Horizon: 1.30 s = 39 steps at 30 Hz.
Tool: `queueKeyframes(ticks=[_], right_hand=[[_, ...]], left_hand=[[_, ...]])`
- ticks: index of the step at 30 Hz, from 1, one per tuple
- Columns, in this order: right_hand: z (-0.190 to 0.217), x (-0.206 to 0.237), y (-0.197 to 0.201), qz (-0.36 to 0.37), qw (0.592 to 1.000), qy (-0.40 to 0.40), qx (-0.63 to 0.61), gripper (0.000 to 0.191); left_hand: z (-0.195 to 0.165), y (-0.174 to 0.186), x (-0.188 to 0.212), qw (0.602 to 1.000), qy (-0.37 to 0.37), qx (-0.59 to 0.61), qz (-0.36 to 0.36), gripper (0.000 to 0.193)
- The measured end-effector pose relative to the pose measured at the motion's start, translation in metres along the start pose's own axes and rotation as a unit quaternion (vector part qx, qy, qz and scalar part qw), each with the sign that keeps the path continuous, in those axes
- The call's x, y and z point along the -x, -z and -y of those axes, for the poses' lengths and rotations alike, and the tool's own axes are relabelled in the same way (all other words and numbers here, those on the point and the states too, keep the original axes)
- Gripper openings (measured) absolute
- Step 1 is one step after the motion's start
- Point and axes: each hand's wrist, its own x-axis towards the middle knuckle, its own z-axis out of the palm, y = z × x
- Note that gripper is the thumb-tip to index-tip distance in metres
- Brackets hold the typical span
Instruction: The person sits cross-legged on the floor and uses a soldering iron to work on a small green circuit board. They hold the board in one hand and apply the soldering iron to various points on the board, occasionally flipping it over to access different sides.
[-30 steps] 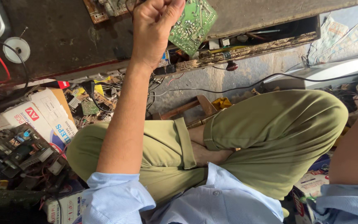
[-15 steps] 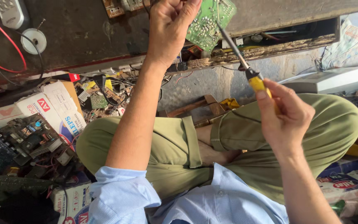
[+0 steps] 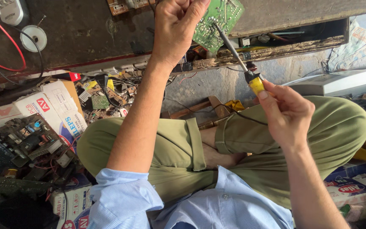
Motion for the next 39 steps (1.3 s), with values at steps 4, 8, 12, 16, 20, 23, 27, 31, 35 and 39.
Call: queueKeyframes(ticks=[4,8,12,16,20,23,27,31,35,39], right_hand=[[0.003,-0.010,0.005,0.043,0.995,-0.042,-0.081,0.017],[0.025,-0.003,0.007,0.002,0.975,0.098,0.199,0.016],[0.063,0.007,0.010,-0.021,0.946,0.182,0.266,0.015],[0.086,0.013,0.029,-0.110,0.966,0.157,0.176,0.015],[0.073,-0.003,0.041,-0.112,0.941,0.132,0.290,0.020],[0.063,-0.010,0.050,-0.123,0.927,0.140,0.327,0.023],[0.050,0.003,0.044,-0.082,0.952,0.138,0.262,0.023],[0.033,0.003,0.036,-0.051,0.967,0.138,0.208,0.019],[0.021,0.004,0.030,-0.030,0.971,0.121,0.205,0.021],[0.017,0.002,0.023,-0.012,0.969,0.139,0.206,0.017]], left_hand=[[-0.001,-0.003,0.000,1.000,-0.004,-0.021,-0.011,0.045],[-0.004,-0.004,0.001,1.000,0.000,-0.005,-0.014,0.044],[-0.003,-0.003,0.000,1.000,0.001,0.002,-0.004,0.038],[-0.004,-0.003,-0.001,0.999,-0.008,0.036,0.007,0.043],[-0.008,-0.002,-0.001,1.000,0.001,0.008,0.005,0.040],[-0.010,-0.003,-0.002,0.998,0.030,0.056,0.011,0.026],[-0.007,-0.003,-0.002,0.999,-0.026,0.029,0.013,0.034],[-0.002,0.000,-0.005,0.999,-0.025,0.030,0.035,0.037],[-0.002,-0.001,-0.006,0.999,-0.019,0.028,0.040,0.044],[-0.004,-0.001,-0.005,0.999,0.009,0.034,0.036,0.040]])
